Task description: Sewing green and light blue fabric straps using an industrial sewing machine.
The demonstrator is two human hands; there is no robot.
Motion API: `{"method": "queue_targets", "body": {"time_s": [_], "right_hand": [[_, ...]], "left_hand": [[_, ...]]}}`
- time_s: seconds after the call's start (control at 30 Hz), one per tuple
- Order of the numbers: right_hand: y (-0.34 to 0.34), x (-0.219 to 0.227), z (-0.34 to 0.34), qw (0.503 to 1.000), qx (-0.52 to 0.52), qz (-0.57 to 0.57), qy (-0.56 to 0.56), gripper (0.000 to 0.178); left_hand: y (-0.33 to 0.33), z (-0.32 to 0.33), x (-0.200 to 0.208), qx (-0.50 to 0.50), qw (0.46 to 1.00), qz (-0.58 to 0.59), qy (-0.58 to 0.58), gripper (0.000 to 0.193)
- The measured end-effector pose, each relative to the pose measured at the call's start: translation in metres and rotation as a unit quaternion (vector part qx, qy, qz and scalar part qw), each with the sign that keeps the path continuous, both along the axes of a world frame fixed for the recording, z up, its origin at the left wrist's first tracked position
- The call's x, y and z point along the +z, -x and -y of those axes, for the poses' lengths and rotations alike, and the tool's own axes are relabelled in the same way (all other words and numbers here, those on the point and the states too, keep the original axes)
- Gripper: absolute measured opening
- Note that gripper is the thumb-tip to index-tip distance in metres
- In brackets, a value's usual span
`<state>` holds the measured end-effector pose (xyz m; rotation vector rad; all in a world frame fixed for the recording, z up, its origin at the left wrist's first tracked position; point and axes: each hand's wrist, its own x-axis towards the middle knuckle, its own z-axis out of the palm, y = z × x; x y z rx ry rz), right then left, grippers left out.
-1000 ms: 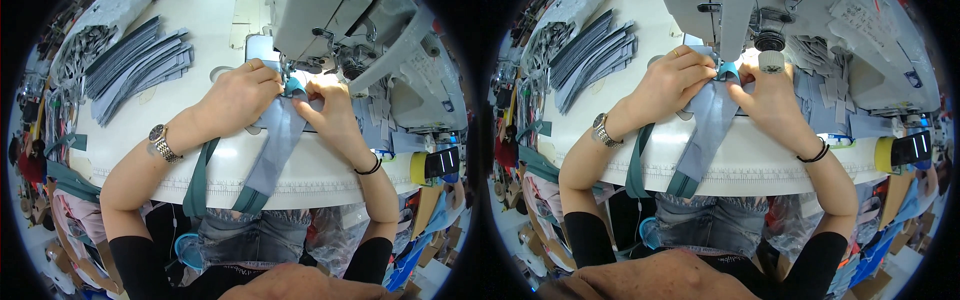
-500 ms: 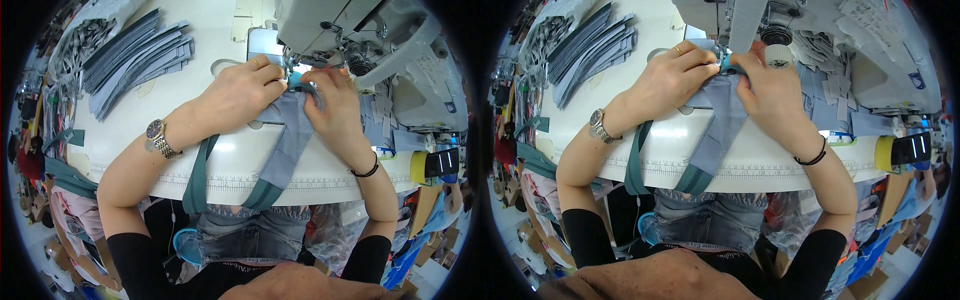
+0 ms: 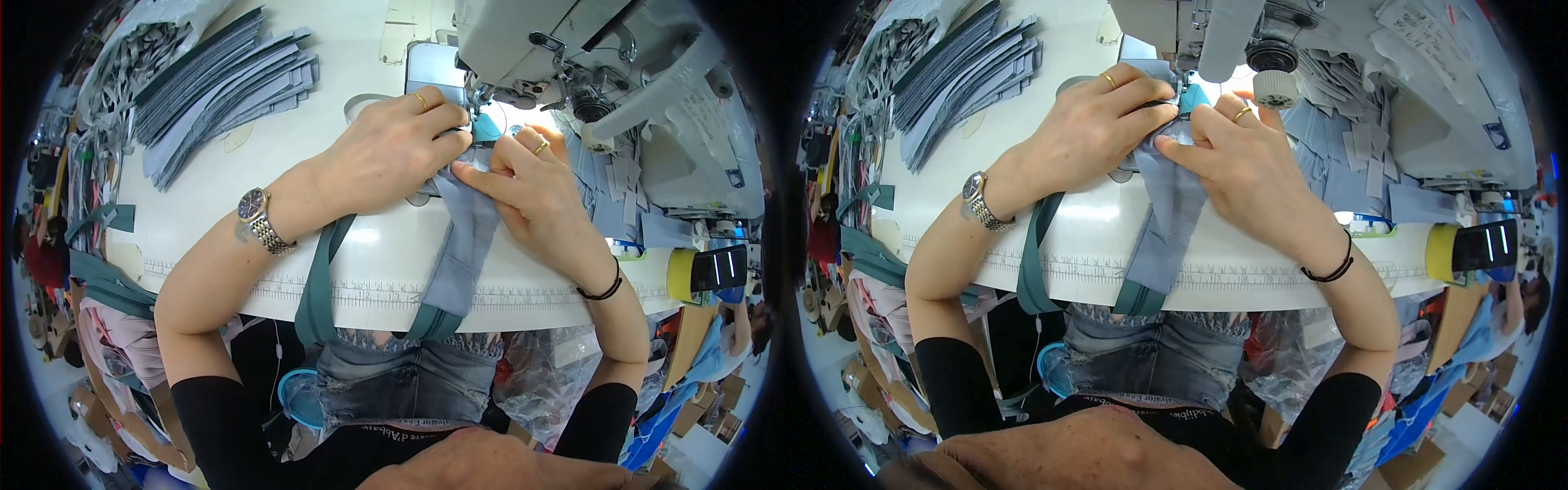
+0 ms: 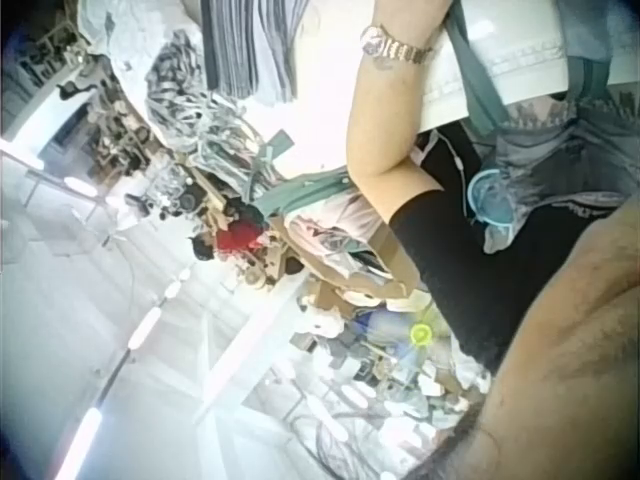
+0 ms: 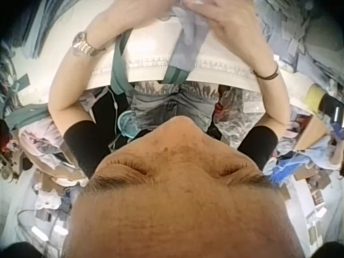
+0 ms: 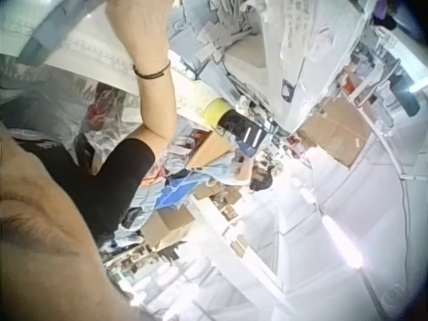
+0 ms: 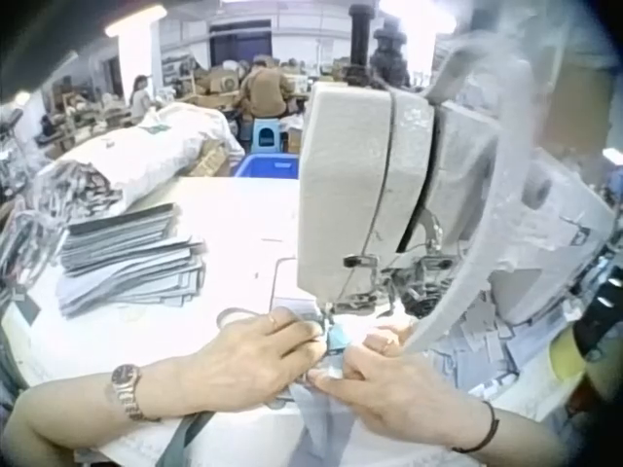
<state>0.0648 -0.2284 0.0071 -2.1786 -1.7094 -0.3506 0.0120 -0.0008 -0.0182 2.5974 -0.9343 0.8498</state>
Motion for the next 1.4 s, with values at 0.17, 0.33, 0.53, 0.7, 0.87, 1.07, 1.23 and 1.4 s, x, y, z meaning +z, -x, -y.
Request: {"method": "queue_targets", "body": {"time_s": [0.17,0.33,0.53,0.7,0.87,1.07,1.23,1.4], "right_hand": [[-0.001,-0.002,0.002,0.999,-0.01,0.032,-0.003,0.032],[-0.007,-0.004,0.001,0.992,-0.069,0.042,-0.095,0.03],[-0.007,-0.011,-0.001,0.993,-0.083,-0.023,-0.084,0.026],[-0.004,-0.008,-0.001,0.993,-0.092,-0.033,-0.062,0.023],[-0.005,-0.006,-0.001,0.995,-0.082,-0.003,-0.05,0.024],[-0.007,-0.004,-0.002,0.996,-0.063,0.052,-0.045,0.023],[-0.004,-0.007,-0.001,0.995,-0.079,0.058,-0.029,0.022],[-0.006,-0.009,0.001,0.994,-0.082,0.055,-0.036,0.023]], "left_hand": [[0.002,0.001,0.003,0.006,0.997,0.027,-0.069,0.037],[0.003,0.0,0.004,0.011,0.996,0.027,-0.09,0.035],[0.001,-0.003,0.001,-0.001,0.999,-0.003,-0.038,0.032],[0.001,-0.003,0.002,0.001,0.999,-0.012,-0.029,0.029],[0.0,-0.002,0.001,0.004,1.0,-0.011,-0.014,0.026],[0.0,-0.003,0.002,0.005,1.0,-0.023,-0.019,0.026],[0.001,-0.004,0.003,0.002,1.0,-0.021,-0.021,0.026],[0.0,-0.004,0.005,0.001,0.999,-0.04,-0.017,0.027]]}}
